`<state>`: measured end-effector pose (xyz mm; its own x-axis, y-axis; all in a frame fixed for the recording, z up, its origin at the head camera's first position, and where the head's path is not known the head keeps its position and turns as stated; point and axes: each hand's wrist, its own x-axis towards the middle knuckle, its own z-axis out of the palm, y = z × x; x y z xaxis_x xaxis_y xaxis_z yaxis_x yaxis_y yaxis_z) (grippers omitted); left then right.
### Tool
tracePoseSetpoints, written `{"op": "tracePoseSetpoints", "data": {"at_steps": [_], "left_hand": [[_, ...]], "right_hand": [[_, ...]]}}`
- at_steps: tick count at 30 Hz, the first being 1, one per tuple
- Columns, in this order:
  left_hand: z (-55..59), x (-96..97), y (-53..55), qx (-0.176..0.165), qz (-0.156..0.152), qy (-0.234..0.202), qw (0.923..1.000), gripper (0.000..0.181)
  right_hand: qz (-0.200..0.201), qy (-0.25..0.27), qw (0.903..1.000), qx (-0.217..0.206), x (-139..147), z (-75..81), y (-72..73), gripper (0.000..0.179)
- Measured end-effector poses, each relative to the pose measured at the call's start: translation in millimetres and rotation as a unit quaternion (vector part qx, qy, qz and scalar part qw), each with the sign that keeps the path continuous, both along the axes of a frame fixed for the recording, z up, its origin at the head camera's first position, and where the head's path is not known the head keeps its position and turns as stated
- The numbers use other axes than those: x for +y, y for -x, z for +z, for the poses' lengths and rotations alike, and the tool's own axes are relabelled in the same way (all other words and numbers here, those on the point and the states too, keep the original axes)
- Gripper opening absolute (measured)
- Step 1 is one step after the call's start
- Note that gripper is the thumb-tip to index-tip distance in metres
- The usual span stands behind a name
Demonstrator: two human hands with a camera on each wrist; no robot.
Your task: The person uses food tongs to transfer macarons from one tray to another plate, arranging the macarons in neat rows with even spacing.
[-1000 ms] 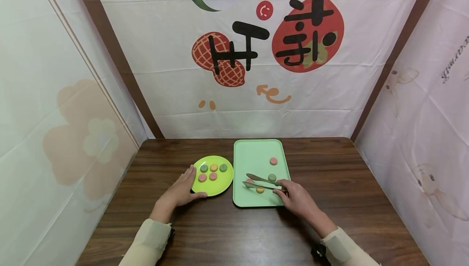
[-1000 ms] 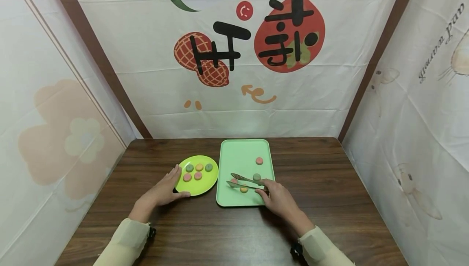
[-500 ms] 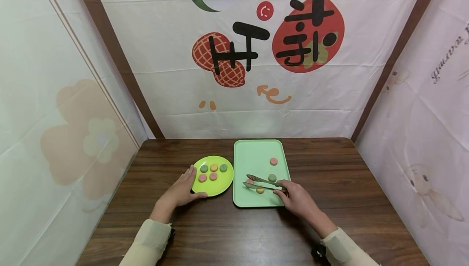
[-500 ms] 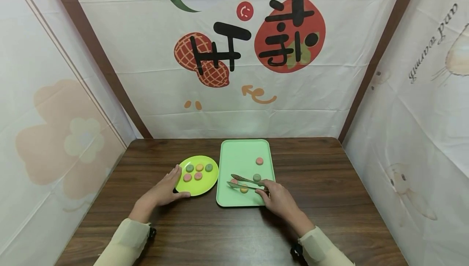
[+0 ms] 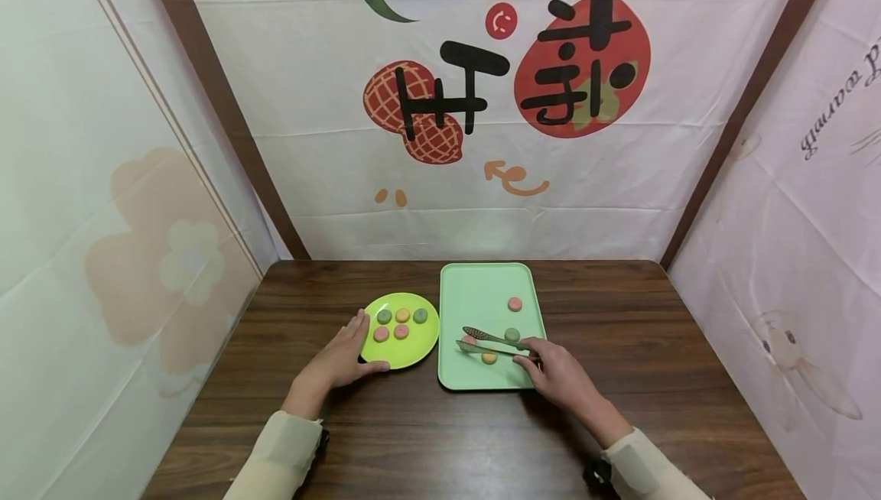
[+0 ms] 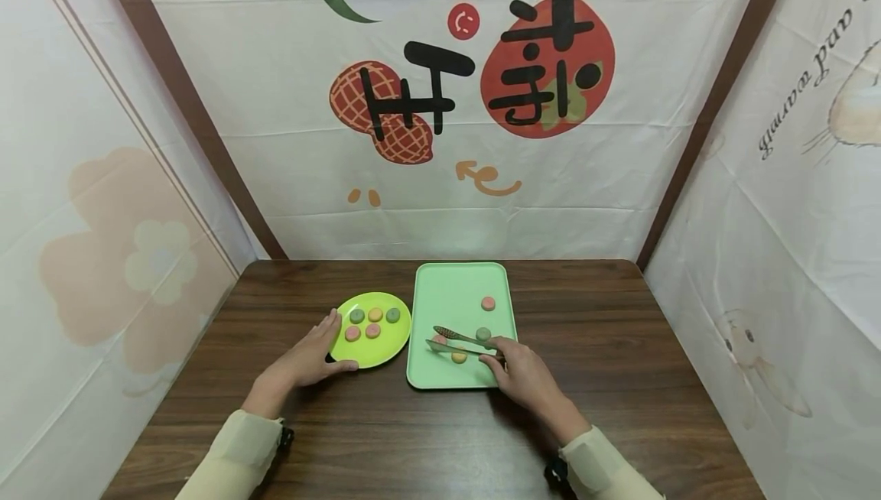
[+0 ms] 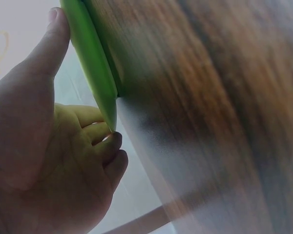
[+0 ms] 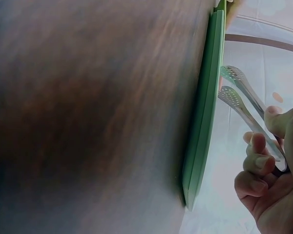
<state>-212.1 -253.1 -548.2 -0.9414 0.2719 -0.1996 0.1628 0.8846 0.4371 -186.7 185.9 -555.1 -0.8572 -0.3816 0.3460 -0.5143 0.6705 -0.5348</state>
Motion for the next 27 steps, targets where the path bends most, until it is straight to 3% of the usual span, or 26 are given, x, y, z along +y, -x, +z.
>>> {"op": "tracePoseSetpoints", "data": {"at_steps": [16,27], "left_hand": [[0.0,0.4,-0.4,0.0,0.001,-0.004,1.0,0.121],[-1.2,0.3,-0.5,0.003,0.0,-0.001,1.0,0.121]], "right_hand": [[-0.006,0.016,0.9998,-0.004,-4.2,1.5,4.7,0.031],[-0.005,0.02,0.9997,0.017,-6.3,-0.3,7.7,0.03]]}}
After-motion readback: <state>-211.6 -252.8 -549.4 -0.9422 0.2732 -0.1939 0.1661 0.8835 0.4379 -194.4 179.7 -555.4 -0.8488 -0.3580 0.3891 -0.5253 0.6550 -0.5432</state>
